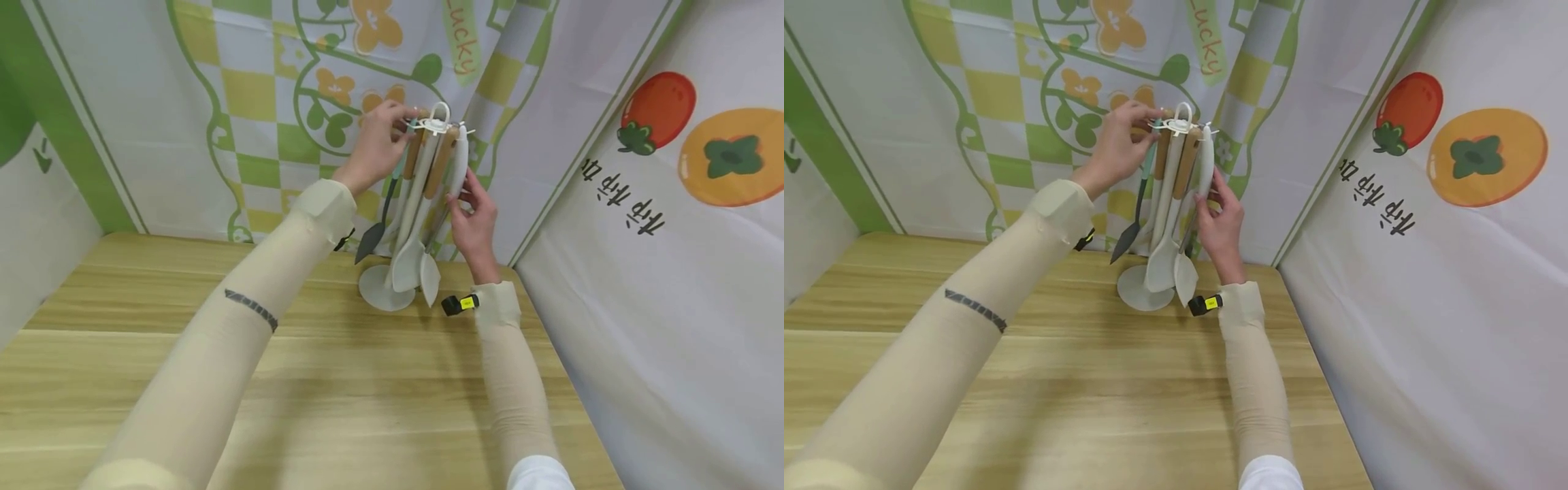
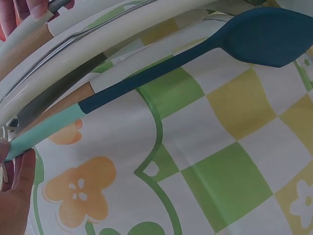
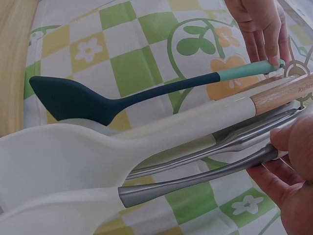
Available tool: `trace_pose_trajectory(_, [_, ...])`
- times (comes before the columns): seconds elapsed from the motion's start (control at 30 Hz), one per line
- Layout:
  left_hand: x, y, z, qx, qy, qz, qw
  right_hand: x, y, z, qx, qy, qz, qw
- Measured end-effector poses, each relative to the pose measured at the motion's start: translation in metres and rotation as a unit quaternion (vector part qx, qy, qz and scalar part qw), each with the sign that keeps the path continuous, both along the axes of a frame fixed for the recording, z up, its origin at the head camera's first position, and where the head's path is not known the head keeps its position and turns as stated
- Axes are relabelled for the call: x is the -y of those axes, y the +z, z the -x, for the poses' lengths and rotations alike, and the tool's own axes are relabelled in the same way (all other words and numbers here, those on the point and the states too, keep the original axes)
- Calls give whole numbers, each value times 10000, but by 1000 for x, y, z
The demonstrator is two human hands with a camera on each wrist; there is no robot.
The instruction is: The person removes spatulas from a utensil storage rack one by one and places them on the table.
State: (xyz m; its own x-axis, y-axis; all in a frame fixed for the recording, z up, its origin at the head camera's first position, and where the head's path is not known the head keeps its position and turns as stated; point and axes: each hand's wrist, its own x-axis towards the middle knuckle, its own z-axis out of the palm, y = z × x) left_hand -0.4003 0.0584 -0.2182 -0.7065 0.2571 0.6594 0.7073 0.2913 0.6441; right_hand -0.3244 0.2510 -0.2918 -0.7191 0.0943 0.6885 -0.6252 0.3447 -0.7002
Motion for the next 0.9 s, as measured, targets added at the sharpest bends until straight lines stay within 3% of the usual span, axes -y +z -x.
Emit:
trace_pose_trajectory(0.27, [-1, -3, -1, -141, 21, -96, 9999, -2, -1, 4, -83, -78, -13, 9999])
trace_pose_trajectory(0.5, [-2, -3, -2, -122, -11, -149, 9998, -19, -11, 29, -215, -206, 68, 9995])
trace_pose_trajectory(0.73, [-4, -2, -1, -32, -22, -187, 9998, -10, 11, 2, -149, -238, 46, 9996])
trace_pose_trajectory(0.9, [-3, -4, -1, -79, -21, -233, 9997, -12, 11, 2, -244, -271, 6, 9993])
